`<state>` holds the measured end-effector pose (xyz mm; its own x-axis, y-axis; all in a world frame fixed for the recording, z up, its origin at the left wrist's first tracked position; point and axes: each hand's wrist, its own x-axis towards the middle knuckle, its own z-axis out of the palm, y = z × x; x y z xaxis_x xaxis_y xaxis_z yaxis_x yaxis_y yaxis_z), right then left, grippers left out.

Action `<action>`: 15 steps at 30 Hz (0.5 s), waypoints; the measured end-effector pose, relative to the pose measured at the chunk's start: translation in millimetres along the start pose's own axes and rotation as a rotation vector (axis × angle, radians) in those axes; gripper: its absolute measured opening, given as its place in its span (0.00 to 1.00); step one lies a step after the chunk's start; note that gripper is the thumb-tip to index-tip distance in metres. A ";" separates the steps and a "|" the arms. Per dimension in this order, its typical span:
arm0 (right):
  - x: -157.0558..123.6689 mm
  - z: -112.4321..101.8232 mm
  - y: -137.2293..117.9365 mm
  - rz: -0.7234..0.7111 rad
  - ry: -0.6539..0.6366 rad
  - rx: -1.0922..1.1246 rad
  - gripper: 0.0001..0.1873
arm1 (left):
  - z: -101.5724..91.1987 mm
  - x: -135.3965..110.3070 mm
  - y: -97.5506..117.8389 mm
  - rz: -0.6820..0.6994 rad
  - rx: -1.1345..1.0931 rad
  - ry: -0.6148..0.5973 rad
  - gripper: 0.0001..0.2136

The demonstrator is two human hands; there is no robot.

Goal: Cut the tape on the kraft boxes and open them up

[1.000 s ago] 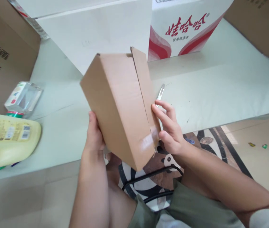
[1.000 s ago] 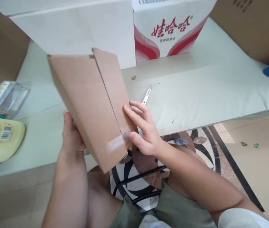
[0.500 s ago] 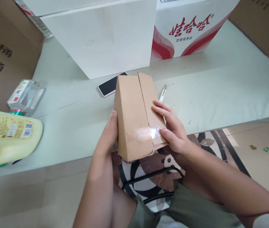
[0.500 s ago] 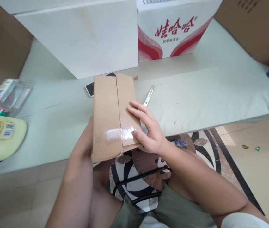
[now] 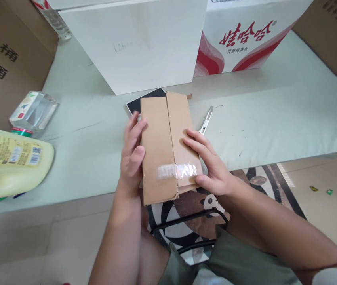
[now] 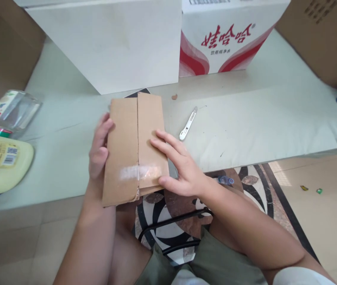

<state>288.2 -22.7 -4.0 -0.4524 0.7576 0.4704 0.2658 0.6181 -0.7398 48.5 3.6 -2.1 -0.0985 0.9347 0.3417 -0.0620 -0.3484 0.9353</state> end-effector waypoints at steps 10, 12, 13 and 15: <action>-2.8 -0.4 5.8 -0.008 0.243 -0.189 0.27 | 6.1 -0.1 2.1 -0.025 -0.154 0.088 0.11; -1.0 -3.1 10.6 0.104 0.355 -0.320 0.19 | 5.5 0.1 1.4 -0.029 -0.160 0.104 0.11; 0.4 -4.7 14.3 0.186 0.357 -0.381 0.17 | 5.6 0.0 1.2 -0.031 -0.164 0.113 0.11; 3.8 -7.9 23.2 0.365 0.274 -0.488 0.21 | 6.9 -0.6 1.3 -0.042 -0.167 0.127 0.12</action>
<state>299.3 -3.8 -15.6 -0.0453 0.9222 0.3841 0.7450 0.2874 -0.6020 55.4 3.1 -0.4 -0.2159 0.9358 0.2788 -0.2312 -0.3264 0.9165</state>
